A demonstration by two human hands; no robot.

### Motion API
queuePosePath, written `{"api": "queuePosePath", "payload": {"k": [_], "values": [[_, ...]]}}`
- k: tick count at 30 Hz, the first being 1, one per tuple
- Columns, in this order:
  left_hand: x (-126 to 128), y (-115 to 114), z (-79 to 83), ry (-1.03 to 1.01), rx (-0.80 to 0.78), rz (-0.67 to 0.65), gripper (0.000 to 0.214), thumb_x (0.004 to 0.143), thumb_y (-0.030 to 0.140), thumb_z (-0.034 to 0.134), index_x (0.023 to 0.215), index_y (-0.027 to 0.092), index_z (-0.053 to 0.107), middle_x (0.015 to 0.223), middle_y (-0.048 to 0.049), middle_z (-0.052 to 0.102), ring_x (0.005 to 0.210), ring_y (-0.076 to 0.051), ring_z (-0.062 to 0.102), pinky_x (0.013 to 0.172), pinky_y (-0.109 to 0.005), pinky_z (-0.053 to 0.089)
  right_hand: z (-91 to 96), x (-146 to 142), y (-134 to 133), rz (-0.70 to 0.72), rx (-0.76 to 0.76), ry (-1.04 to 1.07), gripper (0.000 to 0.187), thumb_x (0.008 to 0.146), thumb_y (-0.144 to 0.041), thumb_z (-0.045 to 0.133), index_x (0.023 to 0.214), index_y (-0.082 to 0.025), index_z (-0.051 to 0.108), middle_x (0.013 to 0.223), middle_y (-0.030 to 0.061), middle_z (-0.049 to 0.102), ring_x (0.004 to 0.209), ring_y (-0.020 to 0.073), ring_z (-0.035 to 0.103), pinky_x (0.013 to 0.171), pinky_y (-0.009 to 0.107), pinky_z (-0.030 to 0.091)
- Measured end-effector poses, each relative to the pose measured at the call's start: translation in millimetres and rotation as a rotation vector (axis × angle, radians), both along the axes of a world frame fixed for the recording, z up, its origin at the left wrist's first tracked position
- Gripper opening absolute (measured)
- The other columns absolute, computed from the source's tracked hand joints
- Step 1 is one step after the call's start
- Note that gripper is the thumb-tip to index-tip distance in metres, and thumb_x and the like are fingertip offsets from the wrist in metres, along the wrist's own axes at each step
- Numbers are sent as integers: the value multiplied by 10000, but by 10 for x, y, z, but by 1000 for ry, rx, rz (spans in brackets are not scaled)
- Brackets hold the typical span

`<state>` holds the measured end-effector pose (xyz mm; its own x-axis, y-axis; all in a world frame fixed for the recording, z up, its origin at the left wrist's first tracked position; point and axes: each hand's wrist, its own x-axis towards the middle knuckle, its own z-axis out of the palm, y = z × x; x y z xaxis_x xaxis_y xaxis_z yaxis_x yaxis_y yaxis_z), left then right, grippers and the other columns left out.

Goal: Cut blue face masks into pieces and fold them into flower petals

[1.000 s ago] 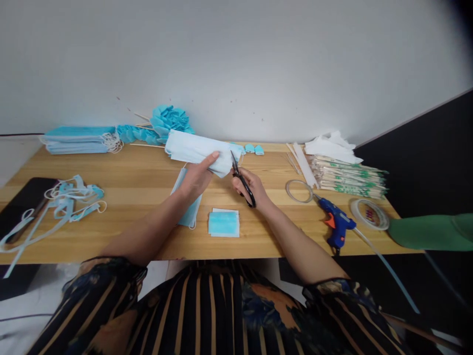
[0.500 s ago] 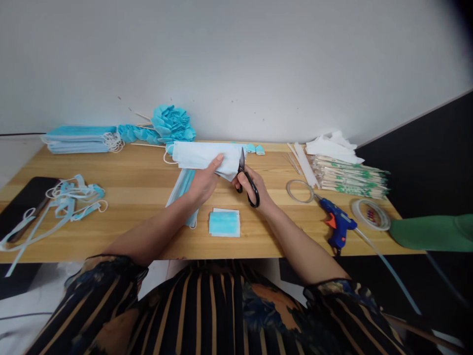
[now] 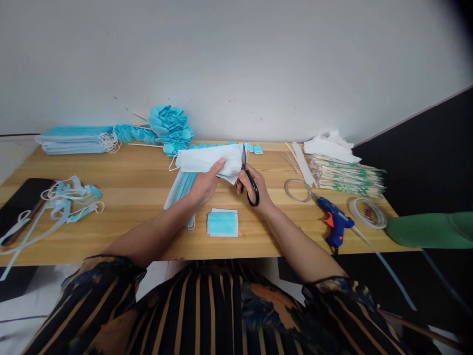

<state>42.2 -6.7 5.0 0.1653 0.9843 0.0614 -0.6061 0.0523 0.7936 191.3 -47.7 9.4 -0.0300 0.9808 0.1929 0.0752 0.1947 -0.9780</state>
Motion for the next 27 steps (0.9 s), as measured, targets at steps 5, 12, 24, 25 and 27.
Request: {"api": "queuePosePath", "payload": {"k": [5, 12, 24, 25, 27], "values": [[-2, 6, -15, 0, 11, 0, 481, 840, 356, 812, 1286, 245, 669, 1177, -28, 787, 1290, -253, 660, 1120, -366, 480, -34, -16, 1, -12, -25, 37, 620, 805, -836, 637, 807, -225, 533, 614, -57, 547, 435, 69, 484, 432, 221, 403], [0, 10, -3, -25, 22, 0, 525, 846, 329, 807, 1339, 261, 639, 1268, -31, 762, 1341, -261, 632, 1142, -375, 461, 13, -42, -22, -22, -58, 81, 626, 770, -836, 675, 788, -226, 535, 580, -66, 517, 420, 64, 454, 401, 206, 403], [8, -21, 61, -17, -2, 12, 458, 844, 290, 794, 1284, 236, 676, 1325, -53, 736, 1379, -273, 597, 1166, -403, 445, 26, -54, -40, -31, -25, 94, 587, 809, -788, 683, 729, -230, 520, 523, -75, 496, 399, 64, 418, 424, 216, 442], [8, -22, 64, -16, -8, 14, 458, 845, 285, 793, 1285, 235, 674, 1322, -55, 736, 1380, -277, 597, 1171, -410, 441, 29, -53, -42, -31, -23, 88, 586, 817, -783, 680, 721, -229, 516, 521, -75, 495, 396, 64, 420, 424, 216, 440], [5, -22, 64, -18, -7, 17, 477, 845, 279, 793, 1303, 238, 664, 1328, -55, 733, 1384, -282, 595, 1182, -419, 433, 42, -53, -50, -33, -20, 74, 592, 820, -787, 672, 709, -228, 511, 513, -76, 490, 393, 64, 423, 423, 216, 434]]}}
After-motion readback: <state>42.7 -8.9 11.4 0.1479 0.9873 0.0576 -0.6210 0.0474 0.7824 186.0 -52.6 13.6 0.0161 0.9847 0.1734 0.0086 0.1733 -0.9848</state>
